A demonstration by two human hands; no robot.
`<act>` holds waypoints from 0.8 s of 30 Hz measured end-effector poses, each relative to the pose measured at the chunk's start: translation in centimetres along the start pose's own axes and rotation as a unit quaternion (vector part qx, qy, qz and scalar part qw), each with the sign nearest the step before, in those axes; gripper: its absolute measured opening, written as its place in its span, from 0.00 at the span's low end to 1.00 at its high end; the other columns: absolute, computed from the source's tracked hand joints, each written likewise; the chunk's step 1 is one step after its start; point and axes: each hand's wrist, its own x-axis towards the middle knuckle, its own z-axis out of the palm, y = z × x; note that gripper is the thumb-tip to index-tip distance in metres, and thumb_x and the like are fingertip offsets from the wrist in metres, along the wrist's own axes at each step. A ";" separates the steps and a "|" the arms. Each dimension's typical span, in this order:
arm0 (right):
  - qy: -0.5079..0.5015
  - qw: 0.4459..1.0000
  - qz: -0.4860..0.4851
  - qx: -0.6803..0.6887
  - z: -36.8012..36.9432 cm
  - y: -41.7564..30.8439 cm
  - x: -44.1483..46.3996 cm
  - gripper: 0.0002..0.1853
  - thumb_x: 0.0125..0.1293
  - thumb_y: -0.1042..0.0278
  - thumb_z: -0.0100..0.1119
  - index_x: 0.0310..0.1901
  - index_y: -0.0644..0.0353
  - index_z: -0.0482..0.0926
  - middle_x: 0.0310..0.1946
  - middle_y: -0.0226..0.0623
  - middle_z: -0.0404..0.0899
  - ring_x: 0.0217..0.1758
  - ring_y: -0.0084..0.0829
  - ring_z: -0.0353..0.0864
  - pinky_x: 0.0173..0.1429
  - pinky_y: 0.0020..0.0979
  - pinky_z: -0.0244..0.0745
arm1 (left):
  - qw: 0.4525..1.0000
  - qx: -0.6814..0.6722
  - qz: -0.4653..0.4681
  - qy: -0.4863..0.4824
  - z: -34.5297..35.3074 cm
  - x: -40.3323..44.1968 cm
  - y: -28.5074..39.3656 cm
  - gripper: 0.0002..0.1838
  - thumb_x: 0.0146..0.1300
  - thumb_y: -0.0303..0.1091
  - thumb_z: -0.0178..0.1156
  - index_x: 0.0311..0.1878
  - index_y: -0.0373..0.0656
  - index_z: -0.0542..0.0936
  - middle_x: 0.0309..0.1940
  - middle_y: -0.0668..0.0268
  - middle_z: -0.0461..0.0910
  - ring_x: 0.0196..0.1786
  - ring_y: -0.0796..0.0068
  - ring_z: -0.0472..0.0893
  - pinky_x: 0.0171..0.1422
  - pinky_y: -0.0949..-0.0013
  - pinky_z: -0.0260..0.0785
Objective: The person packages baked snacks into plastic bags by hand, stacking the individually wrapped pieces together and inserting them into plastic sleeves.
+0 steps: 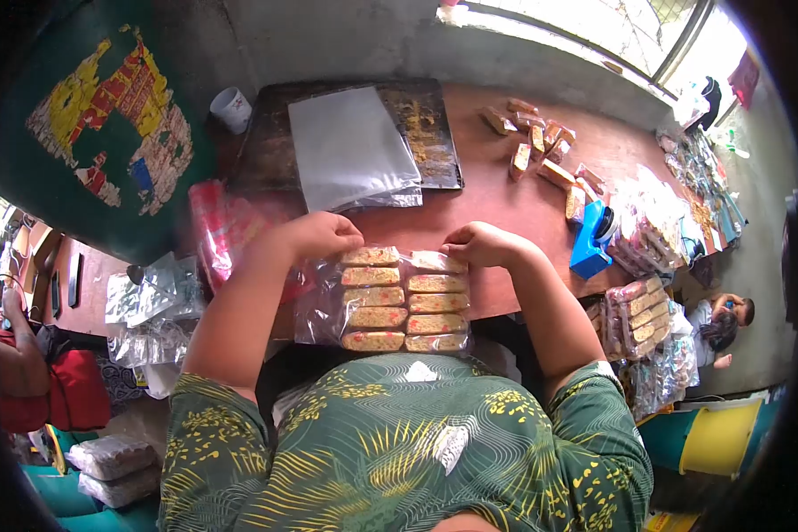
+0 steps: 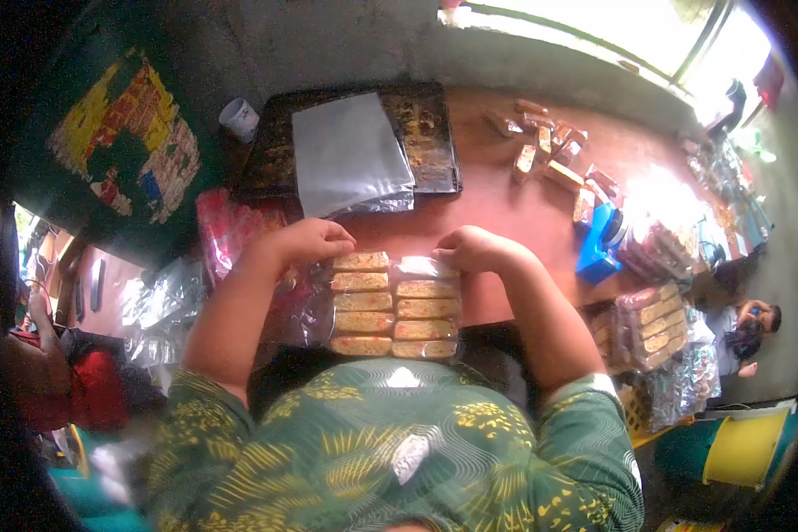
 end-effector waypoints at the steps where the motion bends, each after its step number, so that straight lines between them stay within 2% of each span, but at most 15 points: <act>1: 0.002 0.999 -0.024 -0.032 -0.3 -0.1 0.1 0.19 0.79 0.54 0.61 0.55 0.61 0.88 0.36 0.38 0.89 0.37 0.27 0.82 0.47 0.36 0.81 | 1.000 0.024 0.017 -0.005 0.4 -0.7 1.0 0.14 0.73 0.43 0.68 0.53 0.44 0.89 0.42 0.63 0.89 0.45 0.74 0.85 0.53 0.64 0.78; 3: 0.007 0.993 -0.070 -0.097 -0.7 -0.2 -0.1 0.18 0.77 0.54 0.63 0.52 0.62 0.88 0.36 0.47 0.89 0.36 0.37 0.87 0.47 0.40 0.83 | 0.997 0.036 0.059 -0.017 0.7 -0.6 1.3 0.15 0.72 0.46 0.69 0.47 0.42 0.88 0.39 0.64 0.89 0.43 0.74 0.84 0.51 0.63 0.77; 6: 0.006 0.990 -0.083 -0.113 -0.7 0.0 0.2 0.15 0.77 0.59 0.64 0.52 0.61 0.87 0.30 0.41 0.88 0.33 0.25 0.80 0.45 0.36 0.80 | 0.998 0.018 0.058 -0.007 0.9 0.3 0.9 0.16 0.72 0.46 0.69 0.45 0.41 0.87 0.38 0.64 0.88 0.43 0.73 0.83 0.51 0.63 0.76; 9: 0.074 0.995 -0.049 -0.051 0.6 0.1 0.1 0.13 0.76 0.60 0.65 0.47 0.64 0.87 0.30 0.43 0.87 0.33 0.26 0.80 0.45 0.38 0.80 | 0.989 0.083 0.104 0.062 1.1 0.8 0.9 0.15 0.72 0.45 0.69 0.45 0.41 0.87 0.38 0.63 0.89 0.43 0.73 0.84 0.51 0.64 0.76; 12: 0.168 0.976 -0.101 -0.091 1.6 0.5 -0.2 0.14 0.77 0.60 0.65 0.43 0.66 0.85 0.29 0.43 0.86 0.31 0.28 0.78 0.43 0.38 0.79 | 0.989 0.044 0.111 0.082 1.5 0.8 0.7 0.14 0.71 0.44 0.69 0.46 0.41 0.87 0.38 0.62 0.89 0.42 0.73 0.85 0.51 0.64 0.77; 13: 0.165 0.981 -0.064 -0.079 1.6 0.2 -0.6 0.16 0.74 0.56 0.66 0.47 0.63 0.88 0.41 0.56 0.88 0.43 0.54 0.88 0.51 0.46 0.82 | 0.991 0.045 0.107 0.065 1.4 0.9 0.7 0.14 0.71 0.43 0.69 0.46 0.41 0.87 0.38 0.62 0.89 0.43 0.73 0.85 0.51 0.63 0.77; 16: 0.156 0.985 -0.043 -0.055 1.2 0.5 -1.0 0.17 0.74 0.55 0.66 0.47 0.63 0.88 0.41 0.55 0.88 0.44 0.54 0.88 0.51 0.45 0.82 | 0.994 0.050 0.096 0.029 1.4 0.3 1.3 0.12 0.72 0.42 0.68 0.47 0.42 0.87 0.38 0.63 0.89 0.43 0.74 0.86 0.52 0.63 0.77; 18: 0.153 0.985 -0.048 -0.060 1.0 1.2 -1.1 0.17 0.73 0.54 0.68 0.43 0.63 0.89 0.36 0.55 0.86 0.35 0.49 0.85 0.47 0.42 0.81 | 0.993 0.057 0.095 0.027 1.5 -0.4 2.0 0.12 0.73 0.41 0.68 0.48 0.42 0.88 0.38 0.64 0.89 0.43 0.75 0.86 0.51 0.64 0.77; 20: 0.152 0.985 -0.040 -0.067 0.7 1.5 -1.6 0.17 0.73 0.54 0.69 0.40 0.63 0.89 0.32 0.55 0.85 0.29 0.44 0.80 0.44 0.41 0.80 | 0.989 0.019 0.122 0.078 2.1 -0.5 1.8 0.12 0.73 0.40 0.68 0.46 0.41 0.87 0.38 0.65 0.89 0.43 0.77 0.85 0.50 0.65 0.77; 22: 0.174 0.980 -0.084 -0.041 -0.4 1.8 -2.5 0.15 0.73 0.59 0.72 0.42 0.66 0.89 0.24 0.37 0.84 0.31 0.17 0.71 0.38 0.32 0.75 | 0.980 -0.064 0.154 0.111 2.1 -0.4 2.1 0.12 0.74 0.40 0.67 0.45 0.40 0.87 0.38 0.66 0.89 0.42 0.78 0.84 0.49 0.67 0.77; 23: 0.200 0.973 -0.114 0.013 -0.7 3.8 -1.6 0.13 0.73 0.63 0.72 0.39 0.68 0.88 0.26 0.33 0.85 0.32 0.14 0.73 0.37 0.30 0.75 | 0.969 -0.130 0.171 0.121 2.1 -0.5 2.3 0.12 0.74 0.40 0.67 0.44 0.39 0.87 0.38 0.67 0.89 0.41 0.79 0.84 0.49 0.68 0.77; 24: 0.218 0.970 -0.085 0.072 -1.4 2.1 -3.0 0.11 0.74 0.69 0.70 0.36 0.70 0.86 0.27 0.29 0.85 0.33 0.14 0.74 0.37 0.27 0.74 | 0.954 -0.195 0.187 0.129 2.0 -0.7 2.6 0.12 0.75 0.40 0.67 0.43 0.39 0.86 0.37 0.67 0.89 0.41 0.80 0.84 0.48 0.69 0.76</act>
